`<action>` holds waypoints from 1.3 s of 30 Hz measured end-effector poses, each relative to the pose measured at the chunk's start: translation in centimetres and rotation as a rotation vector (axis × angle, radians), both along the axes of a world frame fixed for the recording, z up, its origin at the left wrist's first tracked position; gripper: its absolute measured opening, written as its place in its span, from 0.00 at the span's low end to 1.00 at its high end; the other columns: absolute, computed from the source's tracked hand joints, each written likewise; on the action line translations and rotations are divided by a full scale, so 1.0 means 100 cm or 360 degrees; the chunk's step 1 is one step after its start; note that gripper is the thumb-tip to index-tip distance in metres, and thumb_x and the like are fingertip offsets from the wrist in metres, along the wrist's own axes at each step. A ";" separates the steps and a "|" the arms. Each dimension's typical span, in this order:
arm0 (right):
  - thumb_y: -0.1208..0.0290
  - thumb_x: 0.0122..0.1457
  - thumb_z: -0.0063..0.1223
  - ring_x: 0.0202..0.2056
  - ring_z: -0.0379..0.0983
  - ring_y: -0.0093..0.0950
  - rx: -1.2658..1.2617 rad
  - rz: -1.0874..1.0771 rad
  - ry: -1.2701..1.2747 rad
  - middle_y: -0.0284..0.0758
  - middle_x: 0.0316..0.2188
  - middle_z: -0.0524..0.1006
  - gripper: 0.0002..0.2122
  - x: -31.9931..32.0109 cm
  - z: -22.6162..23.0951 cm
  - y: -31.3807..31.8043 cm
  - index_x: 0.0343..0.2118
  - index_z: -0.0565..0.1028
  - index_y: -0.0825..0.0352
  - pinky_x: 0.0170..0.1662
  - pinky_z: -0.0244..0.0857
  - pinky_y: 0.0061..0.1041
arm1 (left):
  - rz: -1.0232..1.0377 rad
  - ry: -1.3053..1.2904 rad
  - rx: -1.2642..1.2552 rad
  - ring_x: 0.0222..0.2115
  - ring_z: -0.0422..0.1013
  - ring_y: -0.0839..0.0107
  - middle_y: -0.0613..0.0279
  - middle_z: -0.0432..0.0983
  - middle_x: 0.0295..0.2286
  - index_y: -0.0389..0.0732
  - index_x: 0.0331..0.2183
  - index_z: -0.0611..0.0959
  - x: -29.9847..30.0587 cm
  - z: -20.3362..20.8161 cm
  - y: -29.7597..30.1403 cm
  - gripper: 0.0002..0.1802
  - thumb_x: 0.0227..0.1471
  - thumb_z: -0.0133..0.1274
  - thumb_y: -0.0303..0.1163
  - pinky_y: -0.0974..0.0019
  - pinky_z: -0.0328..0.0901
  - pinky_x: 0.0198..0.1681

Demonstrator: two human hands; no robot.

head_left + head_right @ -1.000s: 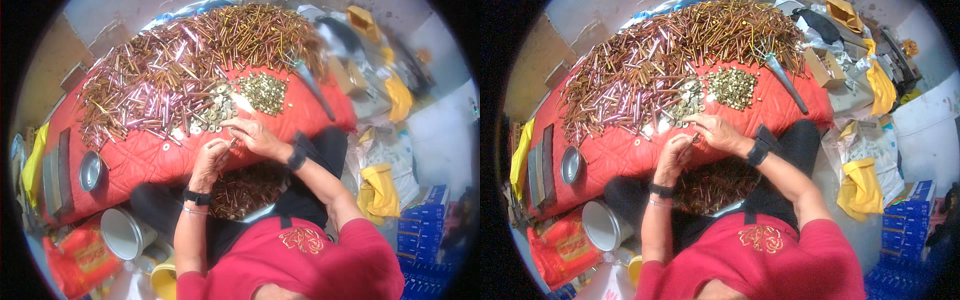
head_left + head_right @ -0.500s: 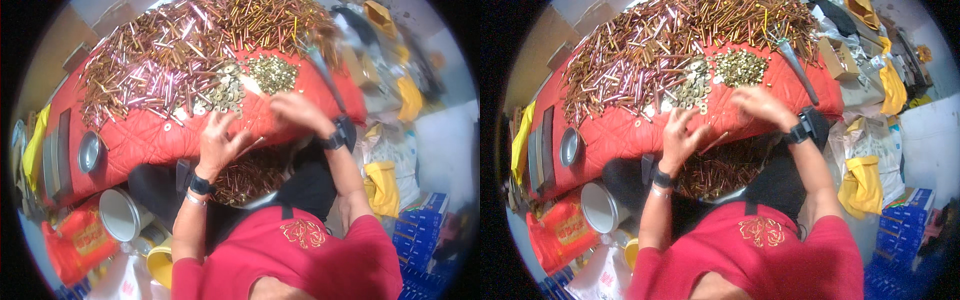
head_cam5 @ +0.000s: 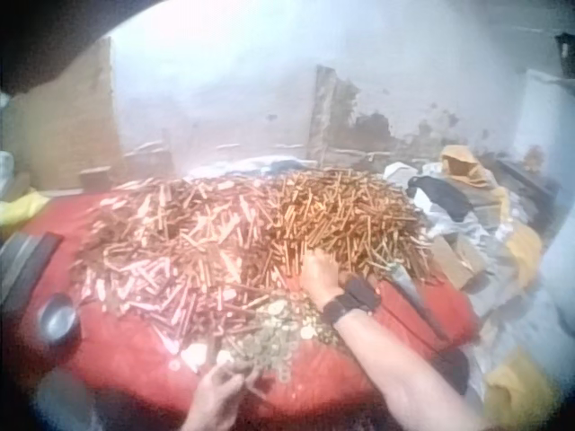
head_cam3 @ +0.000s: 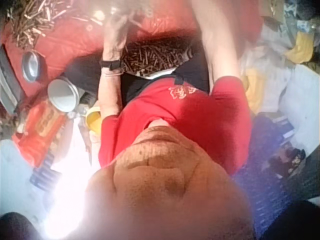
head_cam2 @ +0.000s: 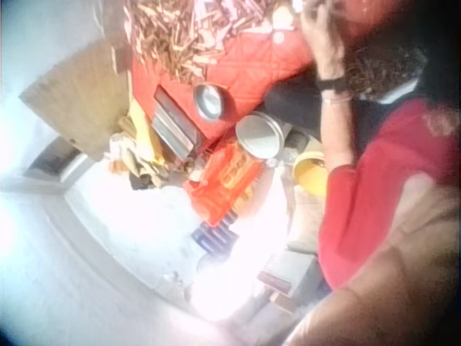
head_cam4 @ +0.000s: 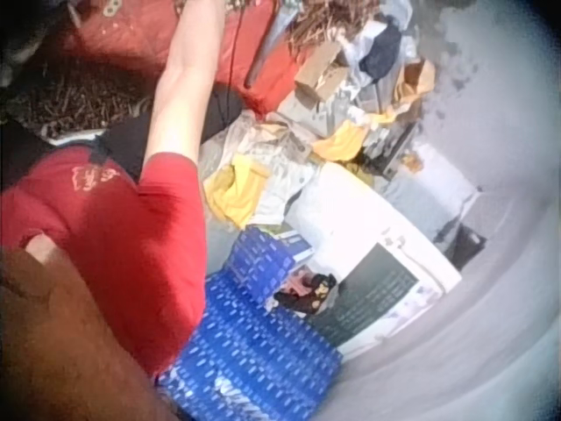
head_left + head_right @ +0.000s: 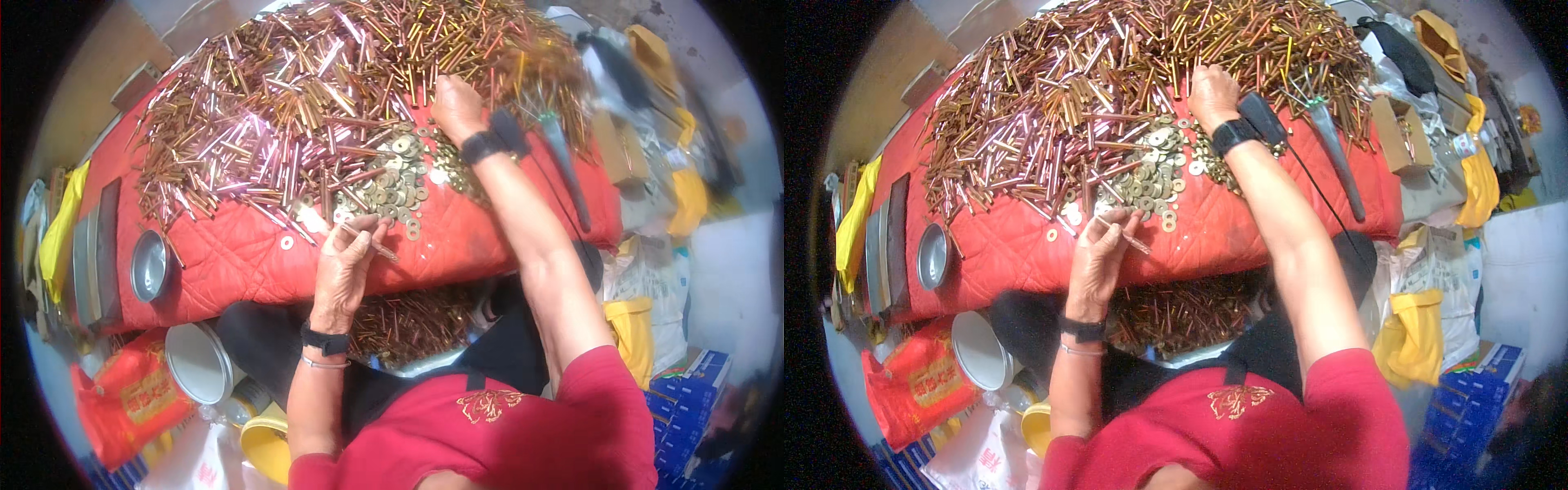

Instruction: Assembling small metal pins and washers on a work surface.

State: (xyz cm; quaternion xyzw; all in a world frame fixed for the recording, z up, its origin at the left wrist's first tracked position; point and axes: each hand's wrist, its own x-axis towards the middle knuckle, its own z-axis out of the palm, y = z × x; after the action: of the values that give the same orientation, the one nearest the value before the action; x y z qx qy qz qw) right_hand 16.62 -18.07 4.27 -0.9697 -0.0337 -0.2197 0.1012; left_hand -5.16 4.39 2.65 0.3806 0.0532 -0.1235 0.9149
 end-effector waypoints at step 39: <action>0.70 0.53 0.55 0.29 0.72 0.39 0.0249 0.0855 0.0244 0.36 0.25 0.71 0.03 -0.224 0.013 0.019 0.30 0.77 0.60 0.31 0.66 0.35 | 0.0278 0.0173 0.0140 0.27 0.72 0.76 0.67 0.76 0.29 0.40 0.42 0.76 -0.013 -0.005 -0.001 0.13 0.55 0.53 0.34 0.74 0.69 0.33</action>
State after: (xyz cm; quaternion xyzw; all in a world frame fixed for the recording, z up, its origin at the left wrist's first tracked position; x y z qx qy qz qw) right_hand -5.81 -16.20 5.55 -0.9291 -0.2647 -0.1129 0.2324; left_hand -6.42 4.29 2.17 0.4070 0.1410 -0.0614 0.9004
